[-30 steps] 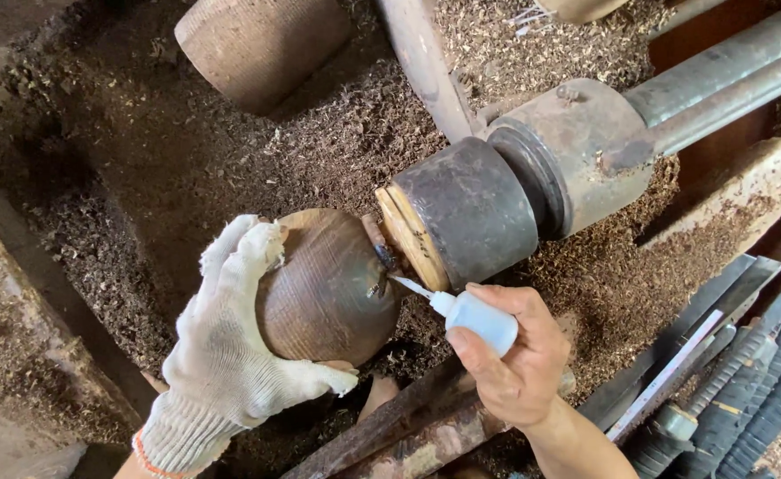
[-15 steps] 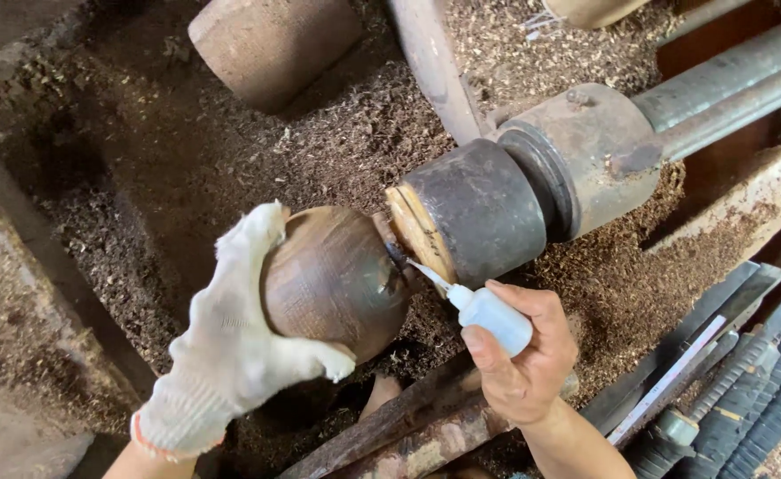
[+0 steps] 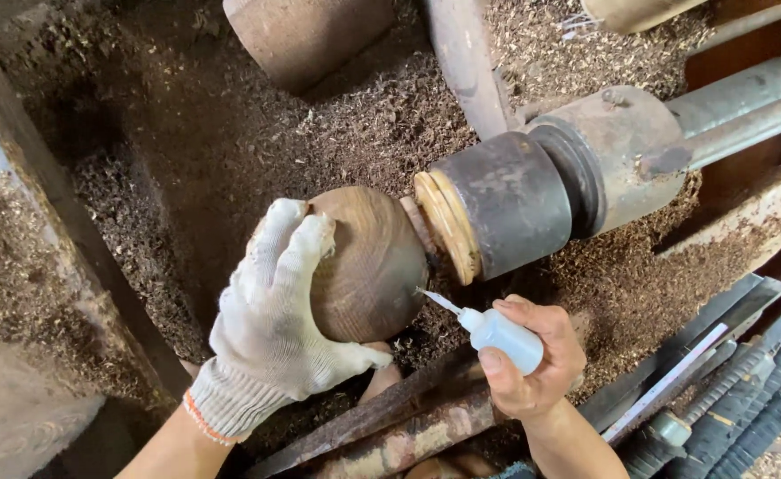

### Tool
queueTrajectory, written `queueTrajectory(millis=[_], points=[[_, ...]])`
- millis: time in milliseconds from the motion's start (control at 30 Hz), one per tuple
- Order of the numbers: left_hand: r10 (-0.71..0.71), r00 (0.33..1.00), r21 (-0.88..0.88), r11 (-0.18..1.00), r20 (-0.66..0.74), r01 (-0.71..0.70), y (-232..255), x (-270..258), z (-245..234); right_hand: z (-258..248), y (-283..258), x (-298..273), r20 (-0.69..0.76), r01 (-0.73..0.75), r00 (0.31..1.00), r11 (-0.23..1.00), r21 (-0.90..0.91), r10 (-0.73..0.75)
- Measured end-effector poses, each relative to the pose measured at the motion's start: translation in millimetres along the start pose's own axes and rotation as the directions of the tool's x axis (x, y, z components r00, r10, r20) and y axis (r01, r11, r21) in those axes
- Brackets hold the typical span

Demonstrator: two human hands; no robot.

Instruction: The person turns a wooden vessel on a lathe, holding a chisel against the spinning wood to shape its profile. They then stop the lathe, hold the piece, and squeeze liquid from a plastic squeeze bottle onto its surface while rotating it by hand to coat different areas.

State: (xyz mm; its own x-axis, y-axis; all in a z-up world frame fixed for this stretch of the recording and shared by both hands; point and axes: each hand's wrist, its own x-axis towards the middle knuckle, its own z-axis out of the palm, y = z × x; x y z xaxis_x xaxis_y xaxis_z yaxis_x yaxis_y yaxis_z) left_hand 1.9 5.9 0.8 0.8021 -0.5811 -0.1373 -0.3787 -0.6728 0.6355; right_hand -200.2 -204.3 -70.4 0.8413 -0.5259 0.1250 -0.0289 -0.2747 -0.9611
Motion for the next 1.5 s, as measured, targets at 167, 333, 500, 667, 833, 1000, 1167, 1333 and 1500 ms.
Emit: queueTrajectory(millis=[167,333,500,667,833,1000,1167,1333,1500], points=[[0.138,0.990,-0.090,0.986,-0.018,-0.139,-10.5,11.5,-6.9,-3.1,3.9,-2.3,-0.117,-0.044,0.992,0.999,0.003,0.045],[-0.096,0.966,-0.375,0.909,0.241,0.184,-20.3,21.8,-8.8,-5.0,0.8,0.1,-0.124,-0.083,0.989,0.996,-0.021,0.080],[-0.173,0.923,-0.476,0.815,0.345,0.331,-42.6,16.6,0.9,-0.7,-2.8,5.7,-0.046,-0.063,0.997,0.986,-0.153,0.057],[-0.237,0.867,-0.555,0.687,0.439,0.469,-58.6,13.3,5.6,0.2,-3.9,11.1,-0.031,-0.012,1.000,0.963,-0.269,0.004],[-0.321,0.805,-0.433,0.712,0.499,0.552,-50.9,19.4,-1.8,3.7,-4.9,14.4,-0.032,-0.037,0.999,0.971,-0.236,0.031],[-0.232,0.881,-0.252,0.900,0.411,0.354,-45.5,12.5,-5.6,-3.5,5.8,3.1,-0.204,-0.017,0.979,0.995,-0.099,-0.003],[-0.100,0.967,-0.145,0.980,0.236,0.137,-22.6,9.0,-9.8,-10.0,5.9,-4.5,-0.218,-0.015,0.976,0.993,-0.115,-0.011],[-0.085,0.978,-0.087,0.991,0.189,0.103,-25.5,8.0,-6.6,-19.8,1.5,-17.8,-0.177,-0.072,0.984,0.968,-0.239,0.029],[-0.103,0.956,-0.535,0.810,0.273,0.240,-45.3,9.0,0.4,-11.5,10.0,-4.7,-0.258,-0.068,0.963,0.996,0.060,0.081]])
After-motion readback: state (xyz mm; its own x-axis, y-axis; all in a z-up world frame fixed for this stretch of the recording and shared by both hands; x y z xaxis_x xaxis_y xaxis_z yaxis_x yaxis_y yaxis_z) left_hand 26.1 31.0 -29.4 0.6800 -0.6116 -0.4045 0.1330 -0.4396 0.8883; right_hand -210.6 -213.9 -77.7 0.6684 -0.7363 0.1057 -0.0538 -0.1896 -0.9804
